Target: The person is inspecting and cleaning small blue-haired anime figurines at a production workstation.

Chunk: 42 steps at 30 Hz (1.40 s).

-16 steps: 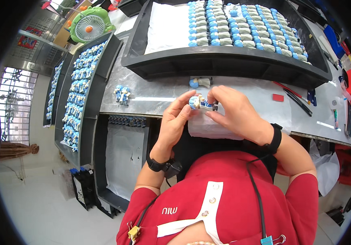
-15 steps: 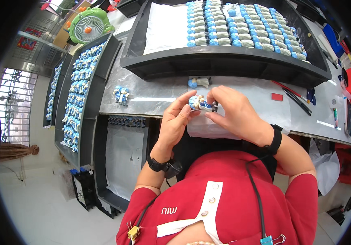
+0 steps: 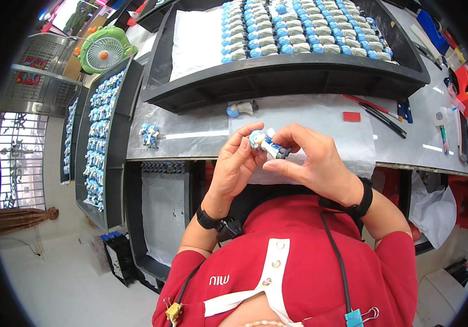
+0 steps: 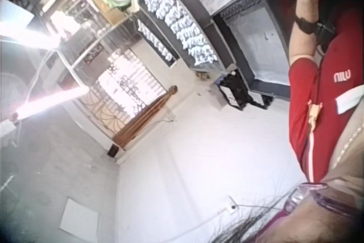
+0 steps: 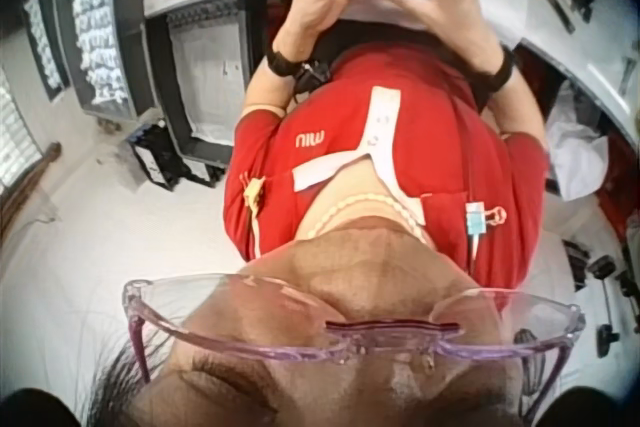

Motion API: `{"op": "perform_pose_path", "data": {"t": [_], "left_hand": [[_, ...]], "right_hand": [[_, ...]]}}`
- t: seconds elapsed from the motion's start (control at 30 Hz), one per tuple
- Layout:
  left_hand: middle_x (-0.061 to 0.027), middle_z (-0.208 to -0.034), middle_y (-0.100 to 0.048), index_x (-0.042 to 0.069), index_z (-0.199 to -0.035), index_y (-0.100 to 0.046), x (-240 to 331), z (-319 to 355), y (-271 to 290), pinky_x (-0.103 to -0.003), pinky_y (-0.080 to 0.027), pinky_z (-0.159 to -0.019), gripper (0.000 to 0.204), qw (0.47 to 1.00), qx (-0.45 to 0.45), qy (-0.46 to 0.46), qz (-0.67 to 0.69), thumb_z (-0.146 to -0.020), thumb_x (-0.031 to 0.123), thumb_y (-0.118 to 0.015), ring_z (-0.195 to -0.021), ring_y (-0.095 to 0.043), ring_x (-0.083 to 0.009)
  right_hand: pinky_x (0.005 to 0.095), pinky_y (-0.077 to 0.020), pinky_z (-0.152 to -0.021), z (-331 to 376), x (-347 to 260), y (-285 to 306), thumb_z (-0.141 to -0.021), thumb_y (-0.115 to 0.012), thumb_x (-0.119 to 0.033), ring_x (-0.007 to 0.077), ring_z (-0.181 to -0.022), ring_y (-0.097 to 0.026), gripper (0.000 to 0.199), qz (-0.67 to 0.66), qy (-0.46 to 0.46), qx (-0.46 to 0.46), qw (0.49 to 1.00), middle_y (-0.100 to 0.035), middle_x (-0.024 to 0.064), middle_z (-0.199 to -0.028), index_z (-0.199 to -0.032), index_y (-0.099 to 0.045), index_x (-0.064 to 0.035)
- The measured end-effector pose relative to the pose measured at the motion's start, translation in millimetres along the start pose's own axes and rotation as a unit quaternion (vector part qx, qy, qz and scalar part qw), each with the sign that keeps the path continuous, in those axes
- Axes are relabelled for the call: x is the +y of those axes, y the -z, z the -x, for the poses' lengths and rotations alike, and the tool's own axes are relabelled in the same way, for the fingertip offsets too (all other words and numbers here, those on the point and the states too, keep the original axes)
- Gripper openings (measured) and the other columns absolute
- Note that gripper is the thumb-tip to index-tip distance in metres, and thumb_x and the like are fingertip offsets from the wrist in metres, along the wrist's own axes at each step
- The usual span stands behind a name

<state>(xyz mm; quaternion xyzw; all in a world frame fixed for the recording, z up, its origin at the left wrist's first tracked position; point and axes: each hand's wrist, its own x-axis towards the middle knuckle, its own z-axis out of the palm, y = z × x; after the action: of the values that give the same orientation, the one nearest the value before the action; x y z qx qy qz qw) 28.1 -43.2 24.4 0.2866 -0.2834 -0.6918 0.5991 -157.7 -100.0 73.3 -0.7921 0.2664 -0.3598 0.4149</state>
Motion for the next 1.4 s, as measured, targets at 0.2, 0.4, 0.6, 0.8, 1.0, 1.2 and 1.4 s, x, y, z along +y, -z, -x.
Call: {"op": "perform_pose_path", "data": {"t": [0.2, 0.4, 0.6, 0.8, 1.0, 1.2, 1.4], "left_hand": [[-0.0004, -0.098, -0.057, 0.004, -0.123, -0.05, -7.0, -4.8, -11.8, -0.023, -0.041, -0.078, 0.036, 1.0, 0.001, 0.024, 0.005, -0.096, 0.027, -0.051, -0.084, -0.049, -0.0077], [-0.0005, -0.097, -0.057, 0.004, -0.121, -0.051, -10.8, -8.2, -21.9, -0.022, -0.042, -0.076, 0.034, 1.0, 0.009, 0.026, -0.007, -0.097, 0.028, -0.049, -0.085, -0.05, -0.0071], [-0.0009, -0.097, -0.058, 0.004, -0.119, -0.051, -12.8, -8.3, -22.7, -0.023, -0.043, -0.077, 0.034, 1.0, 0.011, 0.02, -0.016, -0.096, 0.029, -0.049, -0.086, -0.051, -0.007], [-0.0009, -0.096, -0.058, 0.004, -0.116, -0.052, -15.7, -9.4, -21.2, -0.023, -0.043, -0.075, 0.035, 0.999, 0.011, 0.024, -0.026, -0.096, 0.033, -0.05, -0.087, -0.053, -0.0067], [-0.0008, -0.094, -0.058, 0.004, -0.116, -0.052, -17.4, -9.0, -19.5, -0.023, -0.044, -0.073, 0.038, 0.999, -0.013, 0.042, 0.011, -0.096, 0.036, -0.048, -0.084, -0.053, -0.0069], [-0.0017, -0.096, -0.058, 0.004, -0.118, -0.051, -19.9, -9.7, -17.0, -0.025, -0.044, -0.076, 0.036, 0.997, -0.031, 0.057, 0.051, -0.097, 0.033, -0.048, -0.085, -0.053, -0.008], [-0.0131, -0.115, -0.057, 0.003, -0.132, -0.041, -15.6, -7.6, -18.0, -0.038, -0.046, -0.09, 0.04, 0.999, -0.007, 0.024, 0.042, -0.098, 0.024, -0.045, -0.105, -0.056, -0.0199]], "right_hand": [[0.0268, -0.0485, -0.065, 12.0, 3.5, 4.1, -0.072, -0.079, -0.02, 0.0159, -0.069, -0.059, 0.035, -0.026, -0.015, 0.027, 0.999, -0.063, 0.0074, -0.081, -0.094, -0.059, -0.0015], [0.0263, -0.0492, -0.066, 20.1, 7.6, 7.4, -0.073, -0.079, -0.021, 0.015, -0.07, -0.06, 0.036, -0.042, -0.031, 0.033, 0.998, -0.063, 0.007, -0.082, -0.095, -0.058, -0.0018], [0.0257, -0.0497, -0.066, 24.8, 15.0, 7.5, -0.074, -0.078, -0.021, 0.0141, -0.071, -0.061, 0.036, -0.082, -0.051, 0.03, 0.995, -0.064, 0.0062, -0.084, -0.097, -0.058, -0.0018], [0.0248, -0.0501, -0.066, 25.5, 14.9, 7.6, -0.075, -0.077, -0.021, 0.013, -0.072, -0.061, 0.035, -0.103, -0.063, 0.028, 0.992, -0.064, 0.0057, -0.084, -0.097, -0.058, -0.0019], [0.0244, -0.05, -0.066, 24.2, 12.4, 7.3, -0.075, -0.077, -0.022, 0.0125, -0.071, -0.061, 0.036, -0.114, -0.066, 0.032, 0.991, -0.064, 0.0051, -0.083, -0.098, -0.058, -0.0019], [0.0265, -0.0486, -0.065, 22.0, 7.9, 9.9, -0.073, -0.077, -0.018, 0.0135, -0.071, -0.059, 0.036, -0.045, -0.034, 0.024, 0.998, -0.063, 0.0062, -0.082, -0.099, -0.058, -0.0019], [0.0278, -0.0476, -0.068, 27.3, 9.9, 5.2, -0.071, -0.076, -0.009, 0.018, -0.077, -0.059, 0.035, -0.003, -0.002, 0.067, 0.998, -0.061, 0.0078, -0.09, -0.1, -0.056, -0.0028]]}}
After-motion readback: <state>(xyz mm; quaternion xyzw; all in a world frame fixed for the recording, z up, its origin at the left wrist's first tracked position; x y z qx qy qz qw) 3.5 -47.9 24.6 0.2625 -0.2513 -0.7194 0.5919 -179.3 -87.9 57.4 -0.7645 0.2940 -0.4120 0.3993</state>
